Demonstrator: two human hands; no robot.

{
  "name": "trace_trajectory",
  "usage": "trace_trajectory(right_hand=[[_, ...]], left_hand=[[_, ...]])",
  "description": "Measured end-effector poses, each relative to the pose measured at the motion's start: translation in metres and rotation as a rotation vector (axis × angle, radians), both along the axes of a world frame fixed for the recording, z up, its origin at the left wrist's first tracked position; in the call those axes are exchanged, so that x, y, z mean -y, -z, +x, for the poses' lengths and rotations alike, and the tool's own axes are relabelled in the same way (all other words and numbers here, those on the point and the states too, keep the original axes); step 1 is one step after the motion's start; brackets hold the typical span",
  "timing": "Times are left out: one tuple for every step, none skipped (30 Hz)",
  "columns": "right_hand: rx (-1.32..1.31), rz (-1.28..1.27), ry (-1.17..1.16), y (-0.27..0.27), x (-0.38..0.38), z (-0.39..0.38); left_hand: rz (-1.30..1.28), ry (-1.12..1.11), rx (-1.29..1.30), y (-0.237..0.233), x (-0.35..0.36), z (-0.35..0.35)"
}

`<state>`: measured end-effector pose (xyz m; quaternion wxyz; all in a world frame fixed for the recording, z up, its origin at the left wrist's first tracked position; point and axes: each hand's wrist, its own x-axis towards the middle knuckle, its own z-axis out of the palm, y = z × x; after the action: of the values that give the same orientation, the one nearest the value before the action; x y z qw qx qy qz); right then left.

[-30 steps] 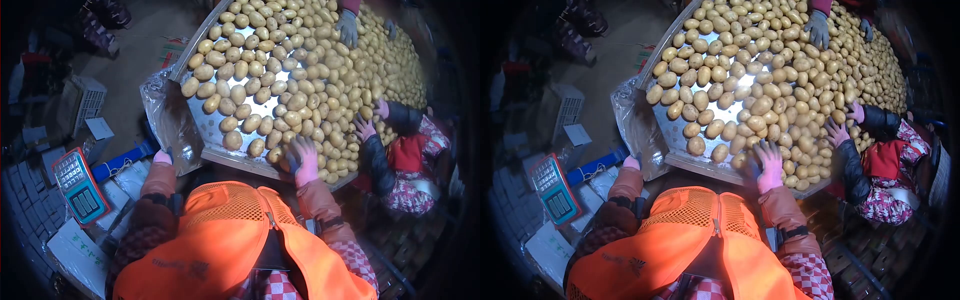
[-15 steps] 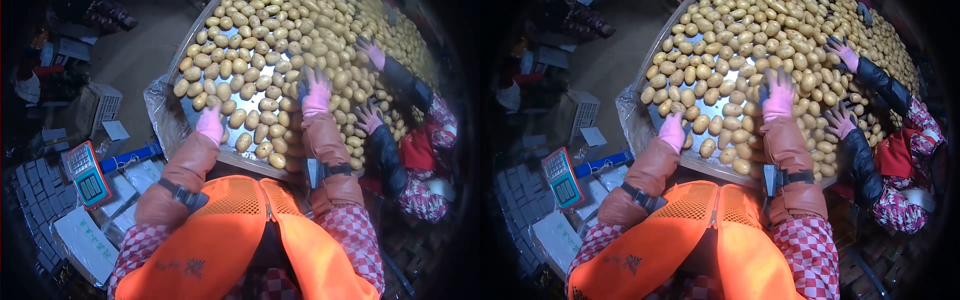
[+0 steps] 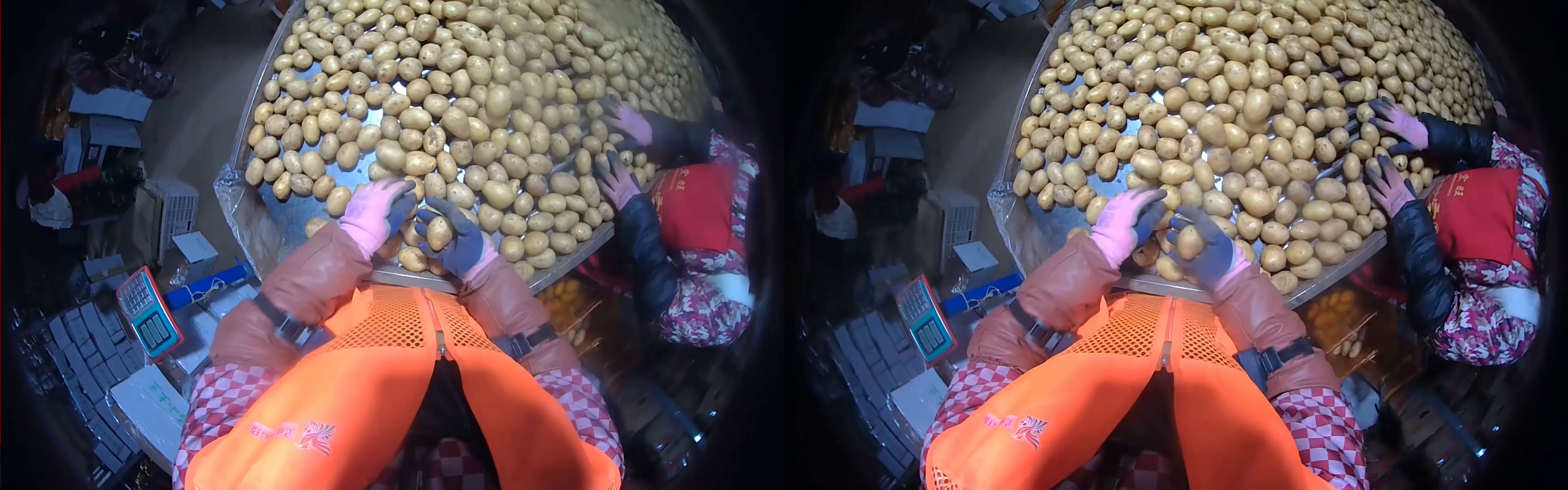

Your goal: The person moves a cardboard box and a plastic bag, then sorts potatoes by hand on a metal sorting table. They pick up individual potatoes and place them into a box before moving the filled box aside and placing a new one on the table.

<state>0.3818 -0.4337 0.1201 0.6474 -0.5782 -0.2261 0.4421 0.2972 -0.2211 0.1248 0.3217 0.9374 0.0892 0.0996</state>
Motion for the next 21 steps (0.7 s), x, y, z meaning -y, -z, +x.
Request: trace_trajectory(right_hand=[[-0.008, -0.001, -0.019, 0.017, 0.004, 0.005], [-0.015, -0.006, -0.04, 0.031, 0.013, 0.009], [-0.014, -0.006, -0.027, 0.025, 0.021, 0.013], [-0.392, -0.133, 0.18, 0.01, 0.028, 0.018], [-0.774, -0.255, 0.388, 0.002, 0.035, 0.022], [-0.749, -0.219, 0.4, 0.005, 0.049, 0.022], [-0.72, -0.183, 0.416, 0.008, 0.061, 0.02], [-0.632, -0.263, 0.455, -0.002, 0.065, 0.018], [-0.628, -0.268, 0.482, -0.001, 0.07, 0.009], [-0.531, -0.185, 0.457, 0.003, 0.073, 0.0], [-0.432, -0.1, 0.421, 0.009, 0.074, -0.005], [-0.617, -0.112, 0.469, 0.006, 0.067, -0.007], [-0.607, -0.113, 0.472, 0.001, 0.058, -0.008], [-0.512, -0.121, 0.457, -0.003, 0.048, -0.011], [-0.428, -0.134, 0.445, -0.005, 0.043, -0.018], [-0.528, -0.092, 0.425, -0.003, 0.044, -0.019], [-0.522, -0.088, 0.428, -0.006, 0.044, -0.02], [-0.207, -0.186, 0.306, -0.01, 0.043, -0.017], [0.102, -0.283, 0.177, -0.014, 0.042, -0.015], [0.366, -0.376, 0.059, -0.012, 0.041, -0.013], [0.372, -0.372, 0.047, -0.02, 0.032, -0.012]], left_hand=[[0.005, 0.015, -0.002, 0.001, -0.006, 0.001], [0.141, 0.06, -0.055, 0.002, -0.017, -0.004], [0.276, 0.104, -0.104, 0.005, -0.032, -0.009], [0.267, -0.049, -0.133, 0.042, -0.052, -0.017], [0.238, -0.174, -0.36, 0.035, -0.063, -0.02], [0.321, -0.254, -0.253, 0.028, -0.057, -0.022], [0.4, -0.33, -0.139, 0.019, -0.051, -0.019], [0.307, -0.162, -0.052, -0.005, -0.04, -0.004], [0.21, 0.0, 0.033, -0.022, -0.025, 0.009], [0.155, 0.204, 0.019, -0.016, -0.014, 0.021], [0.23, 0.248, -0.218, -0.01, 0.001, 0.031], [0.224, 0.219, -0.325, 0.011, 0.01, 0.04], [0.221, 0.187, -0.434, 0.019, 0.012, 0.05], [0.225, 0.188, -0.428, 0.026, 0.005, 0.052], [0.217, 0.226, -0.482, 0.022, 0.0, 0.05], [0.205, 0.263, -0.542, 0.019, -0.002, 0.044], [0.209, 0.264, -0.536, 0.016, 0.0, 0.042], [0.213, 0.215, -0.642, 0.013, 0.006, 0.041], [0.212, 0.162, -0.753, 0.011, 0.007, 0.04], [0.21, 0.153, -0.748, 0.011, 0.002, 0.04], [0.187, 0.179, -0.688, 0.011, -0.005, 0.038]])
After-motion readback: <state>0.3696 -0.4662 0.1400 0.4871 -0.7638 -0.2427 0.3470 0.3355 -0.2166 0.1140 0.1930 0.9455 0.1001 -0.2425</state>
